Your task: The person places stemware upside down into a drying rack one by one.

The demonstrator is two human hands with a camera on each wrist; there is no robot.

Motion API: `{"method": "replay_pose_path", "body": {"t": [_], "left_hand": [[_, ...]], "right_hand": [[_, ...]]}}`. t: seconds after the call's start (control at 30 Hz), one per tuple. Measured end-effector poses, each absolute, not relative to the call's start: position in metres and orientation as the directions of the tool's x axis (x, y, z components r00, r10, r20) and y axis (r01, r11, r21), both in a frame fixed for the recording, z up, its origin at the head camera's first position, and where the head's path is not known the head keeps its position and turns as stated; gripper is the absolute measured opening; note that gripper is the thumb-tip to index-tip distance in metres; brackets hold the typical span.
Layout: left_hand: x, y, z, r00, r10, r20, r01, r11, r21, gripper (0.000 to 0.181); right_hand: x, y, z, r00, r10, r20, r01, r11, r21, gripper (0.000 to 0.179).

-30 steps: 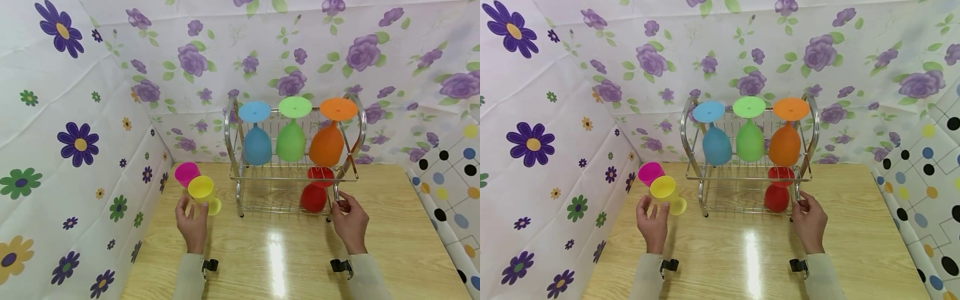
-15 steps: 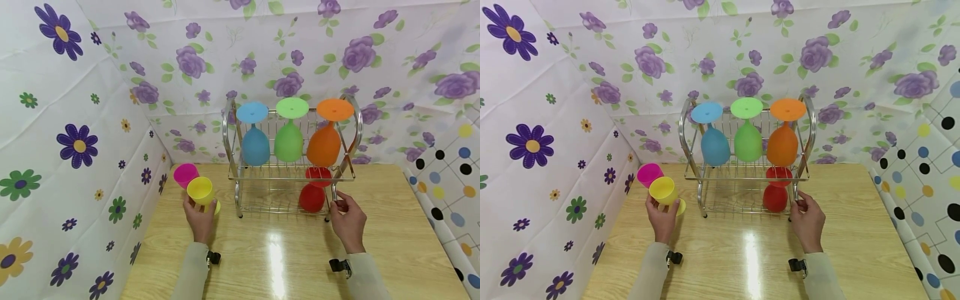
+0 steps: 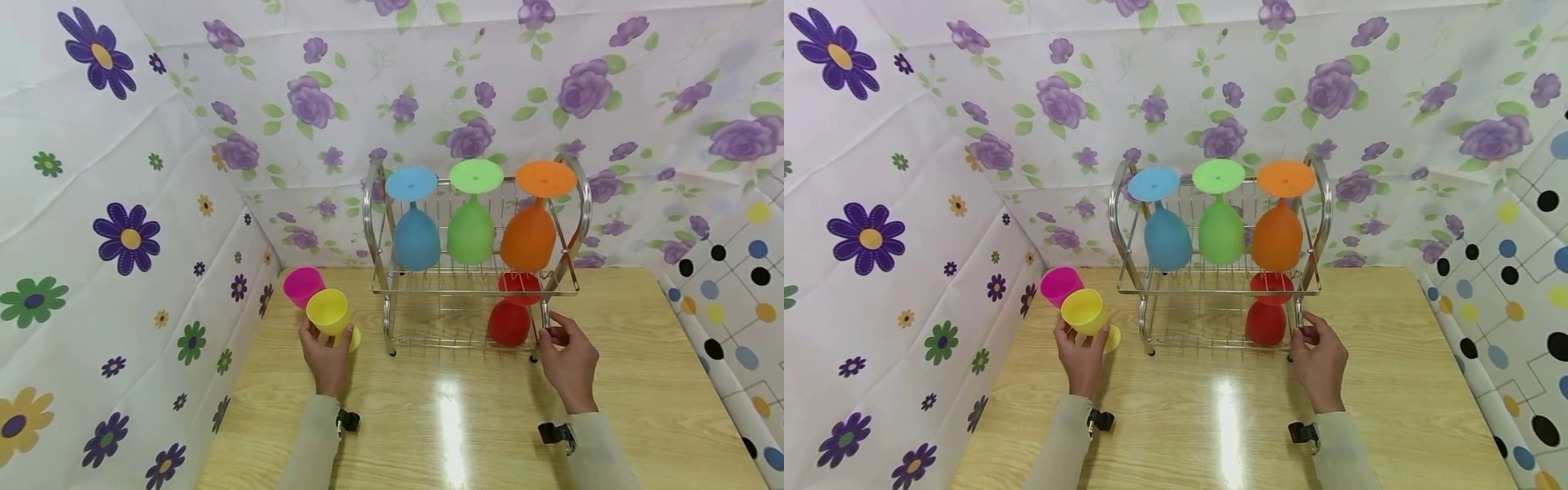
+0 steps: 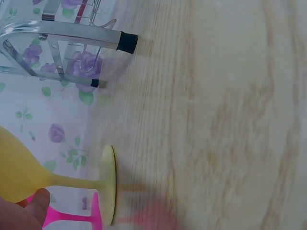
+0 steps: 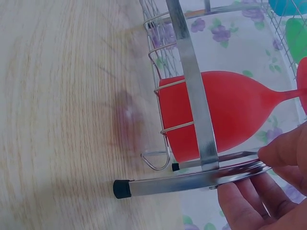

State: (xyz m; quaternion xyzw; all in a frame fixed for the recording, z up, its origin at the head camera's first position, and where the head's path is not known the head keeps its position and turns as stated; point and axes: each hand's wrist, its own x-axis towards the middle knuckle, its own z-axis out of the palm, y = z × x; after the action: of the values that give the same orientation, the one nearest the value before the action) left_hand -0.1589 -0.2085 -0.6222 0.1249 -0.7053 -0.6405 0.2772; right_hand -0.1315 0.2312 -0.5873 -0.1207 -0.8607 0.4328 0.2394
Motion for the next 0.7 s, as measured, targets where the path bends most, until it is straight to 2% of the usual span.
{"method": "replay_pose_path", "body": {"t": [0.5, 0.7], "left_hand": [[-0.120, -0.216, -0.590, -0.841, -0.470, 0.268, 0.197, 0.196, 0.961, 0.088], [-0.103, -0.212, -0.568, -0.861, -0.402, 0.311, 0.256, 0.185, 0.949, 0.087]], "right_hand": [[-0.128, 0.228, -0.585, -0.864, 0.435, 0.252, 0.048, 0.570, -0.820, 0.041], [-0.128, 0.227, -0.585, -0.872, 0.440, 0.216, 0.059, 0.532, -0.844, 0.044]]}}
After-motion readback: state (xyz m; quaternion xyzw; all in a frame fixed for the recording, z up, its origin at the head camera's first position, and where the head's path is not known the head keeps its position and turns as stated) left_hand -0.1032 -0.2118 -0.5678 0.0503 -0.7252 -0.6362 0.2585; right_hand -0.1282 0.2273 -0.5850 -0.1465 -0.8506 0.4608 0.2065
